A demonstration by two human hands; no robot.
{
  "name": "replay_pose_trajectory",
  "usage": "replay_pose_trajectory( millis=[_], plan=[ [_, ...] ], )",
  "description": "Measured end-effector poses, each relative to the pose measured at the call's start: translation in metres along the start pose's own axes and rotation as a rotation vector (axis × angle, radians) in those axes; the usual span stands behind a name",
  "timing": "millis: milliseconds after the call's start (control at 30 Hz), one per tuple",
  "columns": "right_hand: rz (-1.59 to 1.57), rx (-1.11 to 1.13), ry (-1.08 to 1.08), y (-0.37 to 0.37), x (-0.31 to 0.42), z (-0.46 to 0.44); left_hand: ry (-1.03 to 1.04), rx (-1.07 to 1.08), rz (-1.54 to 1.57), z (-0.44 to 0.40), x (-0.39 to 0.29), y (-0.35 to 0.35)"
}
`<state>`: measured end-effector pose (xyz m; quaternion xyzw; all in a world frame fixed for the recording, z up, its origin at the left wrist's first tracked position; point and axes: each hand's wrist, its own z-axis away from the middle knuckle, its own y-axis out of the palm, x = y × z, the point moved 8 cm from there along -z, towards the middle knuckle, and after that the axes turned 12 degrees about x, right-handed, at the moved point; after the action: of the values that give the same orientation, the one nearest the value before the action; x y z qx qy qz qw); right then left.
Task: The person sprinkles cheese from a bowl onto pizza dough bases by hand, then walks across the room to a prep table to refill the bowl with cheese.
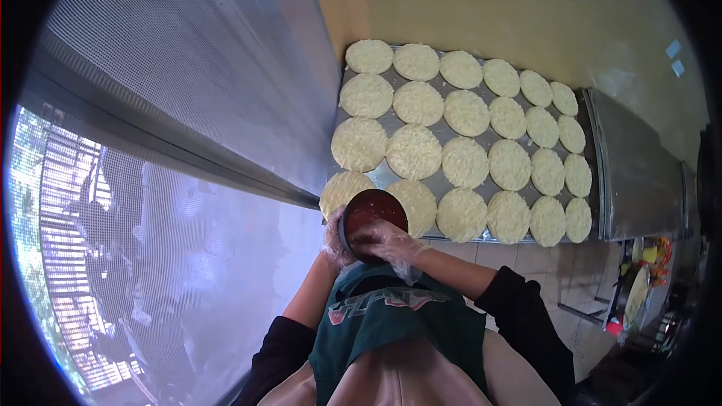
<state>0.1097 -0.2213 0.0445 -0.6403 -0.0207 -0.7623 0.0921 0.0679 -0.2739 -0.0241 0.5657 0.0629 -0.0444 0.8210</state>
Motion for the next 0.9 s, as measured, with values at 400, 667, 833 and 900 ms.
replay_pose_trajectory(
  millis=[400, 667, 833, 900],
  plan=[
    [-1.081, -0.259, -0.05, -0.035, -0.031, 0.023, 0.044, 0.091, -0.025, 0.016, -0.031, 0.017],
    [-0.324, -0.63, 0.328, -0.131, -0.122, 0.1, 0.102, 0.158, -0.015, 0.028, -0.061, 0.017],
    [0.543, -0.557, 0.445, -0.127, -0.111, 0.089, 0.097, 0.134, -0.028, 0.031, -0.062, 0.027],
    [0.572, -0.589, 0.392, -0.124, -0.106, 0.091, 0.086, 0.133, -0.044, 0.031, -0.061, 0.028]
  ],
)
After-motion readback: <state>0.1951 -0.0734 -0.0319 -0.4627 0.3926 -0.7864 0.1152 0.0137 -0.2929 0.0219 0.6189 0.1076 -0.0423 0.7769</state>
